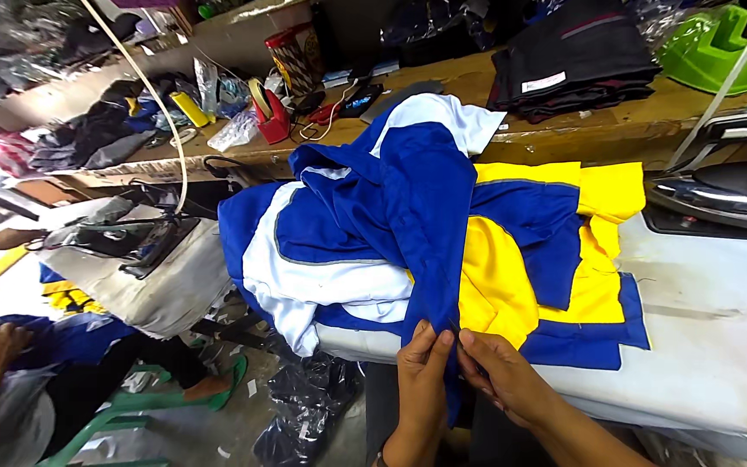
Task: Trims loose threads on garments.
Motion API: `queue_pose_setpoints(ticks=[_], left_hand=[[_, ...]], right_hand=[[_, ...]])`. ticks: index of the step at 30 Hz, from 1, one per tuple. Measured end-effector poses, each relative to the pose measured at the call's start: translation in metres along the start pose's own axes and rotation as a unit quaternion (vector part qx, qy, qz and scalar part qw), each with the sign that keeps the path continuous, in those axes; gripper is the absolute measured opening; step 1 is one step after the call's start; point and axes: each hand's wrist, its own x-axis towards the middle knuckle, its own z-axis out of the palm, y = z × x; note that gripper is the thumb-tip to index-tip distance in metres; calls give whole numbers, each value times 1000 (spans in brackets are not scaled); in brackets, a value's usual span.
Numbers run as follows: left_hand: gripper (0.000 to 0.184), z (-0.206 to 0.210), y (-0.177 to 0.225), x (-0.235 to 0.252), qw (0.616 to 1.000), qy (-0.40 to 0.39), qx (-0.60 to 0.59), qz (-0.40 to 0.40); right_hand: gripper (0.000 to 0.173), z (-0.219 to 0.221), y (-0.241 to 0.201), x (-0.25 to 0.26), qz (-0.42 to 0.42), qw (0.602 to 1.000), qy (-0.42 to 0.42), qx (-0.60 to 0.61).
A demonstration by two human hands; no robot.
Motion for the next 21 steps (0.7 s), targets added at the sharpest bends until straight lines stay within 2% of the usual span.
queue_pose_setpoints(ticks=[9,12,14,18,21], left_hand=[[13,2,-2,-2,1000,2,-25,-2],[15,3,2,-2,999,16,-37,-13],[17,1,6,1,998,24,-49,-23],[21,-8,12,6,997,-4,-65,-51],[22,-7,17,14,998,0,-25,-49]], right_hand=[[44,3,5,0,-18,1000,23,3],[42,-3,1,-3,-5,1000,-14,-19],[39,-14,-3,-6,-15,996,-42,-75],[28,-19,-15,5,-126,969,79,-195],[15,-10,-23,25,-163,954,81,-237]])
